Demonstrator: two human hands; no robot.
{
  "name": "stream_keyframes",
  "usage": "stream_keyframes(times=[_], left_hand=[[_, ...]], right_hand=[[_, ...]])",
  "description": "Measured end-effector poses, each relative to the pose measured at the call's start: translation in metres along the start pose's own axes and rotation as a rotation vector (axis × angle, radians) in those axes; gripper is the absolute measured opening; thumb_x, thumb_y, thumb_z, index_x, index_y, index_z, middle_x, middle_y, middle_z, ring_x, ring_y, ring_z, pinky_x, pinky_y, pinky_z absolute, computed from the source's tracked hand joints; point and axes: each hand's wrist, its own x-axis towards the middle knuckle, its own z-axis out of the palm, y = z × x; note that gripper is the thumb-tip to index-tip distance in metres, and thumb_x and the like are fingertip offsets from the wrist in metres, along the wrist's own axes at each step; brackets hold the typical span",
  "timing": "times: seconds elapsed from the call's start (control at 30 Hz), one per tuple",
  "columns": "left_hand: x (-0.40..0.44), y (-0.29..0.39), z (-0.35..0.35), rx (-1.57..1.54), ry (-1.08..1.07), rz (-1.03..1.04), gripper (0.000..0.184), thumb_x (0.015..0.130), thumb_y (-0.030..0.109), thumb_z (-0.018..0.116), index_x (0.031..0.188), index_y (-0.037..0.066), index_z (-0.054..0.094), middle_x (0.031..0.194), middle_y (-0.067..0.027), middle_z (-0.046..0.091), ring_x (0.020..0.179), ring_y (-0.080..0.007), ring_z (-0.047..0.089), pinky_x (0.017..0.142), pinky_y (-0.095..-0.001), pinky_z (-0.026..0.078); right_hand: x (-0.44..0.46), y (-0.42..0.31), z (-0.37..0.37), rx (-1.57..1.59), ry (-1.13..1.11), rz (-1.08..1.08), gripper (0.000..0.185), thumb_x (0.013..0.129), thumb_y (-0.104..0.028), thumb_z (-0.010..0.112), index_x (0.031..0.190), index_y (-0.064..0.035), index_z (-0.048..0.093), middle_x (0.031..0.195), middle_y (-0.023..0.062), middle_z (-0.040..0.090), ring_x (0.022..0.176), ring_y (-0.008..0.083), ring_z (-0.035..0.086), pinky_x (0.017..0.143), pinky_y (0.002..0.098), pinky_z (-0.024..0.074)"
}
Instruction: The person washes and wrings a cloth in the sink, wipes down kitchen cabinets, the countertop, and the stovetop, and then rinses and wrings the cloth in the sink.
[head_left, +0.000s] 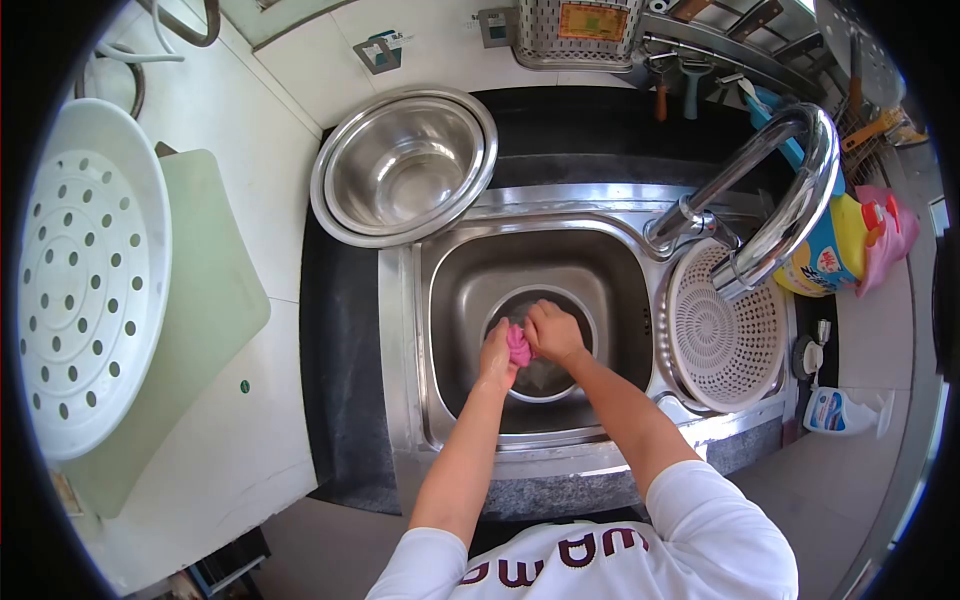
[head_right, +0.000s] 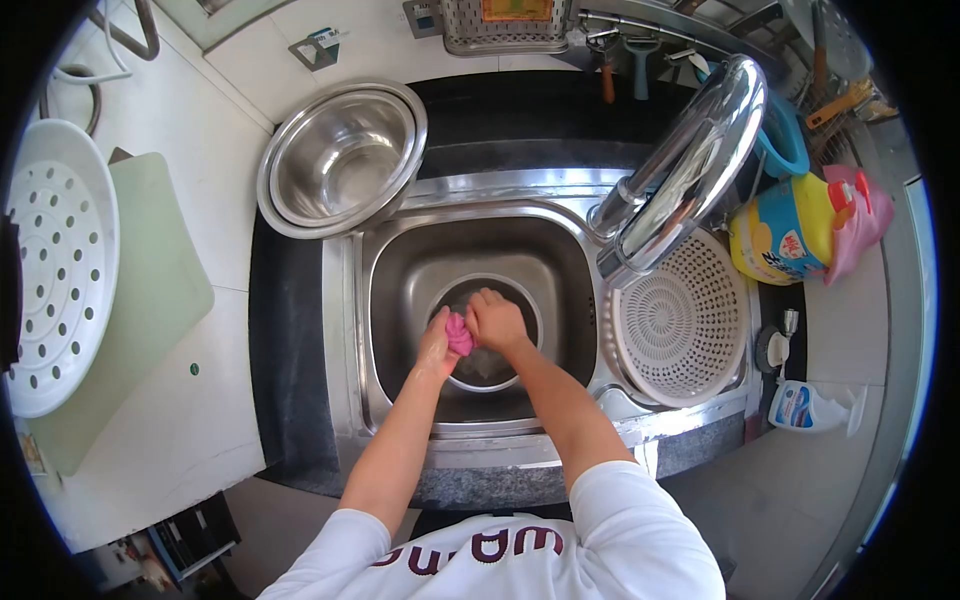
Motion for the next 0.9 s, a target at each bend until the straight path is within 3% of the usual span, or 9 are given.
stream_keyframes(times=[0.07,0.2,0.23,0.3,0.47,0.63,0.7,0.73,0.9], left_hand=[[-0.015,0.007,0.012,0.216,0.190,0.119,0.034,0.089,0.033,0.047,0.116,0.011,0.045,0.115,-0.0111,0.052,0.104,-0.0219,0.053,0.087,-0.0357,0.042],[0.016,-0.030,-0.004,0.760,0.269,0.180,0.056,0.087,0.042,0.048,0.133,0.014,0.030,0.140,-0.0128,0.023,0.126,-0.0264,0.029,0.098,-0.0385,0.033],[0.015,-0.028,-0.003,0.759,0.266,0.180,0.056,0.087,0.042,0.048,0.133,0.014,0.030,0.140,-0.0128,0.023,0.126,-0.0264,0.029,0.098,-0.0385,0.033],[0.008,-0.019,0.007,0.272,0.207,-0.124,0.059,0.086,0.047,0.047,0.132,0.014,0.030,0.141,-0.0105,0.022,0.127,-0.0268,0.028,0.097,-0.0384,0.033],[0.025,-0.004,-0.006,-0.172,-0.136,-0.162,0.041,0.086,0.049,0.045,0.109,0.016,0.051,0.098,-0.0087,0.058,0.091,-0.0230,0.055,0.079,-0.0403,0.047],[0.028,-0.017,0.002,-0.205,0.026,-0.150,0.023,0.088,0.037,0.050,0.088,0.014,0.053,0.084,-0.0036,0.057,0.073,-0.0155,0.055,0.061,-0.0333,0.048],[0.035,-0.038,-0.017,-0.524,-0.736,-0.189,0.018,0.088,0.032,0.052,0.088,0.014,0.055,0.083,-0.0021,0.058,0.073,-0.0153,0.056,0.061,-0.0310,0.048],[-0.009,-0.013,0.028,-0.353,0.009,-0.242,0.016,0.086,0.031,0.054,0.089,0.015,0.056,0.077,0.0009,0.057,0.069,-0.0136,0.056,0.059,-0.0290,0.046],[-0.013,-0.011,0.013,-0.150,0.061,-0.005,0.021,0.089,0.027,0.048,0.103,0.011,0.053,0.101,-0.0027,0.056,0.090,-0.0166,0.056,0.074,-0.0327,0.046]], right_hand=[[-0.012,0.021,0.014,-0.097,-0.070,0.041,0.024,0.079,-0.025,0.053,0.097,-0.0093,0.053,0.113,0.0136,0.048,0.098,0.0319,0.050,0.077,0.0392,0.0447],[-0.031,0.018,0.008,-0.462,-0.567,-0.238,0.031,0.076,-0.022,0.056,0.105,-0.0109,0.054,0.125,0.0147,0.038,0.094,0.0392,0.050,0.079,0.0456,0.0443],[-0.030,0.012,0.012,-0.465,-0.567,-0.237,0.031,0.076,-0.022,0.056,0.105,-0.0109,0.054,0.125,0.0147,0.038,0.094,0.0392,0.050,0.079,0.0456,0.0443],[-0.032,-0.003,0.022,0.078,-0.281,0.686,0.038,0.077,-0.022,0.054,0.112,-0.0095,0.051,0.114,0.0185,0.048,0.092,0.0373,0.053,0.078,0.0423,0.0451],[-0.042,-0.062,-0.029,0.348,-0.109,0.157,0.033,0.073,-0.023,0.059,0.103,-0.0091,0.055,0.095,0.0160,0.058,0.079,0.0321,0.059,0.068,0.0413,0.0480],[-0.028,-0.092,-0.040,0.181,-0.081,0.023,0.021,0.073,-0.028,0.055,0.082,-0.0097,0.060,0.076,0.0126,0.062,0.070,0.0313,0.060,0.061,0.0412,0.0481],[-0.011,-0.068,-0.028,0.100,0.035,0.114,0.016,0.071,-0.025,0.052,0.071,-0.0103,0.059,0.065,0.0125,0.060,0.060,0.0330,0.059,0.054,0.0438,0.0465],[-0.006,-0.055,-0.023,0.038,0.012,0.231,0.016,0.071,-0.025,0.052,0.070,-0.0103,0.058,0.064,0.0131,0.059,0.058,0.0335,0.058,0.054,0.0441,0.0465],[-0.009,0.017,-0.001,-0.081,-0.032,0.016,0.023,0.074,-0.021,0.050,0.092,-0.0069,0.055,0.087,0.0152,0.059,0.077,0.0313,0.057,0.066,0.0426,0.0472]])
